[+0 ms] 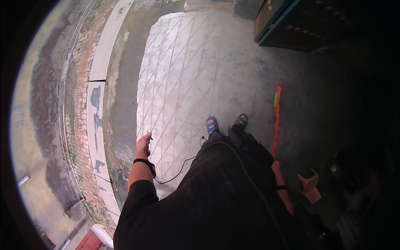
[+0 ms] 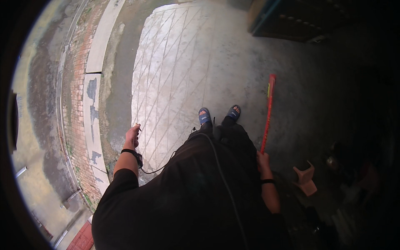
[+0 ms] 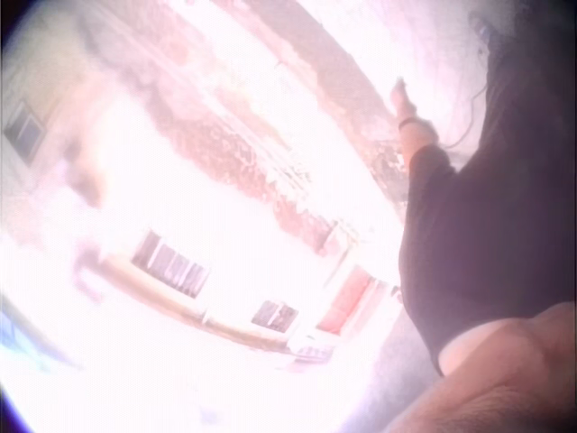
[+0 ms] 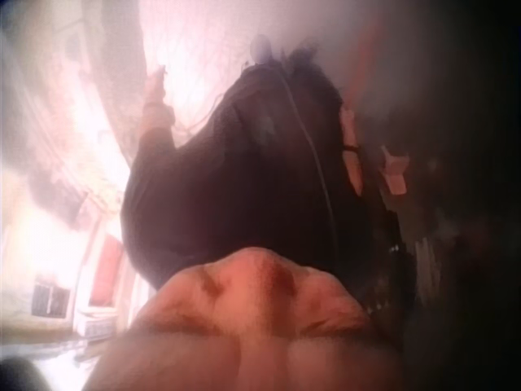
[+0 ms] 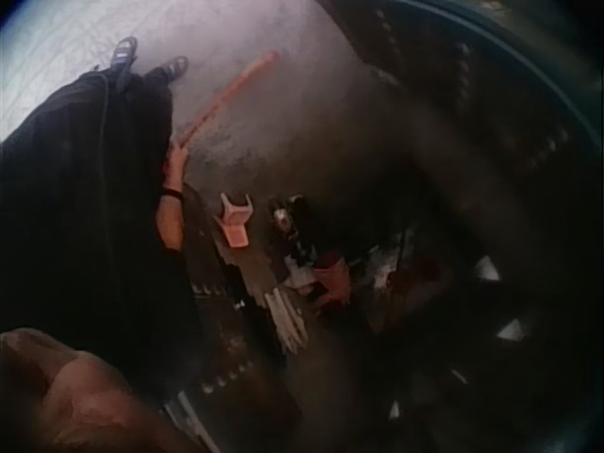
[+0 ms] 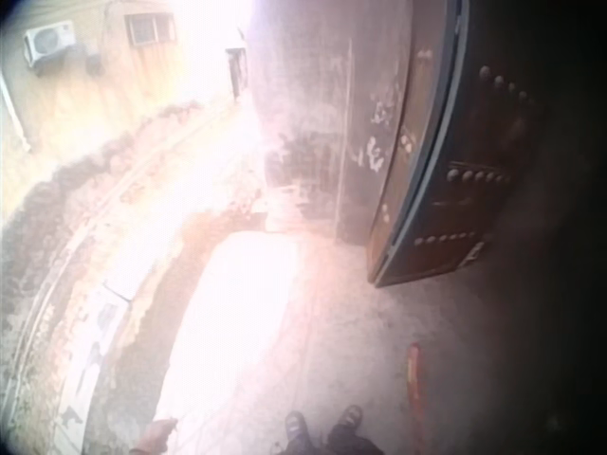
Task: The person sweeps a concrete floor with a red broom, moving debris toward the doorway and outside. They sweep around a bicycle, clothes rack, and a small stool, then exit to the exterior and sweep the threshold before returning inside to continue sweeping.
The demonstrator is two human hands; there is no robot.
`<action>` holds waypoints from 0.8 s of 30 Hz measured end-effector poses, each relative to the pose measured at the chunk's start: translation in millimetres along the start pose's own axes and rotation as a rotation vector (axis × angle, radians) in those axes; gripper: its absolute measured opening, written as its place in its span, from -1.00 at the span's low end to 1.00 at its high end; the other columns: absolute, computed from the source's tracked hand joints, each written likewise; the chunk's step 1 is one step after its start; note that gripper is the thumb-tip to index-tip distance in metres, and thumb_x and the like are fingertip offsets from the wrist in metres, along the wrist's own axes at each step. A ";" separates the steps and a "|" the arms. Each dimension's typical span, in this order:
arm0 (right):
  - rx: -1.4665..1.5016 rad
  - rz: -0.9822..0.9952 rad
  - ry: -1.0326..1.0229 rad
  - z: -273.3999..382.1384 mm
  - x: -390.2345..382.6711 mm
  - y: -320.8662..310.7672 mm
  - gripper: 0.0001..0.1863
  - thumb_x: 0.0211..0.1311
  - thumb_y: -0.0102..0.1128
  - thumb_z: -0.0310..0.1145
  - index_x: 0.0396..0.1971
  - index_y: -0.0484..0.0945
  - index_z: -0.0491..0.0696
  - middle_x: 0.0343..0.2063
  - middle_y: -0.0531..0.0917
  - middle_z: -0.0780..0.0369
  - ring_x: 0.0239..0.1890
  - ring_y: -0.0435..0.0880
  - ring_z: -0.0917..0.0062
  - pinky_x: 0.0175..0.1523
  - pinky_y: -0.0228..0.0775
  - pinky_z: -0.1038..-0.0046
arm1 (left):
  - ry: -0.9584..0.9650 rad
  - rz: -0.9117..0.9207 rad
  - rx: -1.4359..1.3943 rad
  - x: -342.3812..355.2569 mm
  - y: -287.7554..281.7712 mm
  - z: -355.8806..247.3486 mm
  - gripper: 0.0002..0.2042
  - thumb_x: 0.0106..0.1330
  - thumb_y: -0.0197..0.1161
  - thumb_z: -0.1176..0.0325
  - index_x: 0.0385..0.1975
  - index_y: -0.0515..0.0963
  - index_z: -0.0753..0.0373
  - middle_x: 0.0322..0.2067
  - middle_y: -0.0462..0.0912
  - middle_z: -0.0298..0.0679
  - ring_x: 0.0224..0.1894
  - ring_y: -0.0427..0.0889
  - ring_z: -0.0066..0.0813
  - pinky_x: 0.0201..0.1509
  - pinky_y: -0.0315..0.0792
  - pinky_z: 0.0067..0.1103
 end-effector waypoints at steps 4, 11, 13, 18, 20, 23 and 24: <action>0.012 0.003 0.003 12.1 -8.3 1.7 -0.76 0.26 0.20 -0.24 -0.54 0.50 -0.05 -0.67 0.44 0.40 -0.66 0.40 0.66 -0.55 0.15 0.49 | 0.010 0.026 0.030 -2.3 5.8 -3.8 -0.54 0.08 0.46 0.17 -0.07 0.64 0.34 -0.10 0.62 -0.18 -0.05 0.49 -0.37 0.10 0.32 -0.41; -0.063 0.001 0.011 23.3 -14.0 -1.5 -0.76 0.28 0.16 -0.23 -0.48 0.51 -0.08 -0.62 0.47 0.34 -0.58 0.44 0.60 -0.49 0.19 0.46 | -0.012 0.111 0.046 -7.4 16.2 -9.9 -0.61 0.11 0.43 0.27 -0.09 0.65 0.33 -0.21 0.68 -0.24 -0.09 0.51 -0.43 0.04 0.34 -0.46; -0.076 0.007 0.007 25.1 -13.5 -2.8 -0.76 0.28 0.16 -0.23 -0.47 0.51 -0.09 -0.60 0.48 0.32 -0.56 0.44 0.59 -0.47 0.20 0.45 | 0.010 0.139 0.021 -10.8 19.8 -10.8 -0.65 0.13 0.42 0.33 -0.10 0.66 0.32 -0.26 0.69 -0.29 -0.12 0.51 -0.47 0.01 0.34 -0.48; -0.090 0.011 0.006 25.1 -13.0 -1.9 -0.75 0.29 0.13 -0.22 -0.43 0.52 -0.12 -0.56 0.50 0.28 -0.51 0.47 0.55 -0.42 0.22 0.42 | 0.035 0.163 0.024 -13.6 27.3 -11.2 -0.67 0.14 0.41 0.39 -0.08 0.65 0.31 -0.25 0.70 -0.33 -0.11 0.53 -0.51 0.06 0.33 -0.51; -0.096 0.008 0.007 23.9 -12.9 -1.4 -0.74 0.30 0.12 -0.22 -0.42 0.52 -0.13 -0.54 0.51 0.26 -0.49 0.48 0.53 -0.40 0.23 0.41 | 0.020 0.153 0.031 -14.1 28.6 -10.4 -0.66 0.13 0.41 0.38 -0.07 0.65 0.30 -0.22 0.71 -0.33 -0.08 0.54 -0.50 0.12 0.31 -0.50; -0.107 0.011 0.010 22.0 -12.9 -0.9 -0.73 0.30 0.11 -0.22 -0.40 0.52 -0.15 -0.52 0.52 0.23 -0.45 0.49 0.50 -0.37 0.25 0.40 | 0.010 0.141 0.059 -15.9 29.8 -11.0 -0.63 0.11 0.43 0.35 -0.06 0.65 0.28 -0.15 0.71 -0.33 -0.01 0.54 -0.50 0.20 0.27 -0.49; -0.112 0.010 0.010 21.5 -13.0 -0.7 -0.73 0.31 0.11 -0.22 -0.39 0.52 -0.15 -0.51 0.53 0.22 -0.44 0.50 0.50 -0.36 0.25 0.39 | -0.007 0.135 0.055 -16.3 30.8 -10.8 -0.63 0.11 0.43 0.34 -0.06 0.65 0.27 -0.14 0.70 -0.34 0.00 0.53 -0.50 0.21 0.26 -0.49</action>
Point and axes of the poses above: each hand's wrist, its own x-axis towards the middle knuckle, its own y-axis out of the palm, z = x × y, the point moved 5 cm from there along x, towards the middle knuckle
